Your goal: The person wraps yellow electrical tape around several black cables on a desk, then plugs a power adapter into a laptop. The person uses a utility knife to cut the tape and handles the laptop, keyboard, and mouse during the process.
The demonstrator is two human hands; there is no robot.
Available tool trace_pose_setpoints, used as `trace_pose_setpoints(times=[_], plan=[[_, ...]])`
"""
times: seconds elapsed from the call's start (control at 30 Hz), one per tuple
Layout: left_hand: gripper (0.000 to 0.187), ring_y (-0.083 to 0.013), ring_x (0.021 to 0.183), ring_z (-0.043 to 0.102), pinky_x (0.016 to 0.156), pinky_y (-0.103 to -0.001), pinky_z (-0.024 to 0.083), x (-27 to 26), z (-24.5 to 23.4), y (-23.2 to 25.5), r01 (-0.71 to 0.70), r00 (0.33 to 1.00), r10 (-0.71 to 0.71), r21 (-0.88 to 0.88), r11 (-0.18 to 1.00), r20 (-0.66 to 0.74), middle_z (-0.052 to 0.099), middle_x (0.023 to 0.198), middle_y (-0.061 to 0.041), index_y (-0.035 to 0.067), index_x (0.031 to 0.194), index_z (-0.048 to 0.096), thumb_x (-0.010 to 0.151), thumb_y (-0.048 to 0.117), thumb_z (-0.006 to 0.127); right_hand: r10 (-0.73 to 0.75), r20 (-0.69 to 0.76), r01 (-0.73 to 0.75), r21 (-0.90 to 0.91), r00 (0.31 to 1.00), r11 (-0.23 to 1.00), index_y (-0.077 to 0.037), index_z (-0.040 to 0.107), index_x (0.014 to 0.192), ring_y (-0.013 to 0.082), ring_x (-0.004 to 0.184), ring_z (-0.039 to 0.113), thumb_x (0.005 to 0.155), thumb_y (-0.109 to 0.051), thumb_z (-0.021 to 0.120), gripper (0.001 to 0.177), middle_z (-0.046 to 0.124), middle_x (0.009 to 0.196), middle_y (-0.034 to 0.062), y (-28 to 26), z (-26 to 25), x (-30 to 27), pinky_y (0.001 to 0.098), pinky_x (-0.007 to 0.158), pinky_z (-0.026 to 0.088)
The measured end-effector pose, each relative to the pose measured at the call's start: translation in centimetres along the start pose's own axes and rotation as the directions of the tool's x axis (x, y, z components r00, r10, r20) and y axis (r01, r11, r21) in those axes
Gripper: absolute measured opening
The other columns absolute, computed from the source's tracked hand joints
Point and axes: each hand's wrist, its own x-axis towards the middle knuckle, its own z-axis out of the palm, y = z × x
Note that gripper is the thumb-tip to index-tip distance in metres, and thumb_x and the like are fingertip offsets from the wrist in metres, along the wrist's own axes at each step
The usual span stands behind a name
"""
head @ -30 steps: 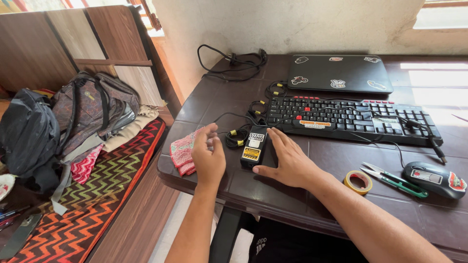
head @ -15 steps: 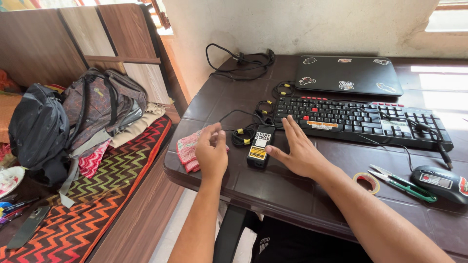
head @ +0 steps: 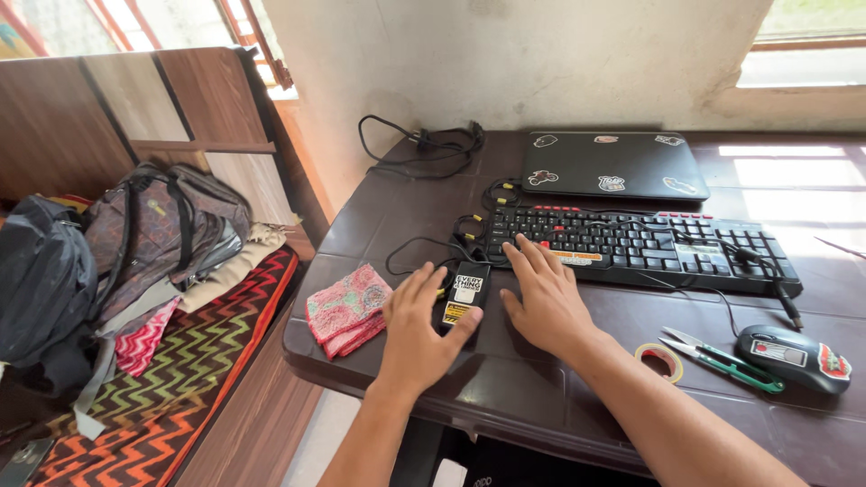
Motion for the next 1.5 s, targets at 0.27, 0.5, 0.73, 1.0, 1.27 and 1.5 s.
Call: trace_pose_setpoints(times=[0.27,0.5,0.73,1.0,1.27,1.5], plan=[[0.102,-0.0361,0.14,0.042,0.122,-0.057,0.008,3.2,1.0,1.9,0.084,0.918,-0.179,0.267,0.96,0.353,0.053,0.142,-0.023,-0.007,0.15,0.033,0.083,0.061,0.07,-0.022,0.039,0.039,-0.489,0.999,0.871,-0.009,0.065,0.112,0.0327,0.134,0.046,0.081,-0.016,0.069,0.032,0.062,0.12,0.0117,0.7,-1.4,1.4,0.0608,0.118,0.021],[0.094,-0.0374,0.127,0.051,0.112,-0.052,0.026,5.1,2.0,3.3,0.101,0.883,-0.318,0.521,0.848,0.345,0.056,0.131,-0.026,-0.002,0.145,0.041,0.077,0.05,0.078,-0.017,0.017,0.023,-0.474,1.0,0.88,-0.009,0.067,0.101,0.0307,0.109,0.063,0.088,-0.021,0.067,0.017,0.07,0.098,0.01,2.4,-3.6,3.2,0.0593,0.113,0.029],[0.071,-0.0359,0.12,0.055,0.103,-0.049,0.034,5.2,2.3,3.0,0.143,0.888,-0.341,0.521,0.841,0.307,0.059,0.124,-0.021,0.0,0.131,0.056,0.079,0.044,0.075,-0.039,-0.056,-0.002,-0.602,0.998,0.798,-0.012,0.071,0.098,0.029,0.107,0.066,0.089,-0.027,0.066,0.019,0.073,0.101,0.0092,6.2,-8.0,3.9,0.0509,0.104,0.039],[0.07,-0.0356,0.118,0.055,0.101,-0.051,0.035,5.9,2.0,0.6,0.135,0.925,-0.301,0.541,0.83,0.232,0.06,0.121,-0.02,0.0,0.132,0.056,0.079,0.043,0.073,0.097,-0.16,-0.169,-0.544,0.982,0.822,-0.016,0.076,0.098,0.0287,0.107,0.067,0.1,-0.04,0.063,0.028,0.074,0.102,0.0077,11.4,-12.2,3.8,0.0486,0.102,0.043],[0.071,-0.0359,0.117,0.056,0.101,-0.051,0.035,8.3,2.4,-2.1,0.101,0.96,-0.229,0.572,0.814,0.158,0.063,0.119,-0.022,0.0,0.132,0.057,0.08,0.046,0.072,0.27,-0.155,-0.311,-0.391,0.95,0.866,-0.011,0.074,0.108,0.0405,0.096,0.07,0.104,-0.034,0.055,0.029,0.073,0.105,0.0164,17.3,-12.5,3.9,0.0506,0.084,0.054],[0.07,-0.0358,0.12,0.057,0.104,-0.052,0.032,12.6,3.8,-4.7,0.108,0.96,-0.231,0.546,0.831,0.161,0.064,0.122,-0.023,0.001,0.132,0.058,0.082,0.048,0.072,0.33,-0.136,-0.353,-0.205,0.934,0.913,-0.006,0.073,0.112,0.0434,0.096,0.069,0.104,-0.044,0.059,0.042,0.075,0.098,0.0235,21.6,-13.1,6.7,0.0518,0.086,0.052]])
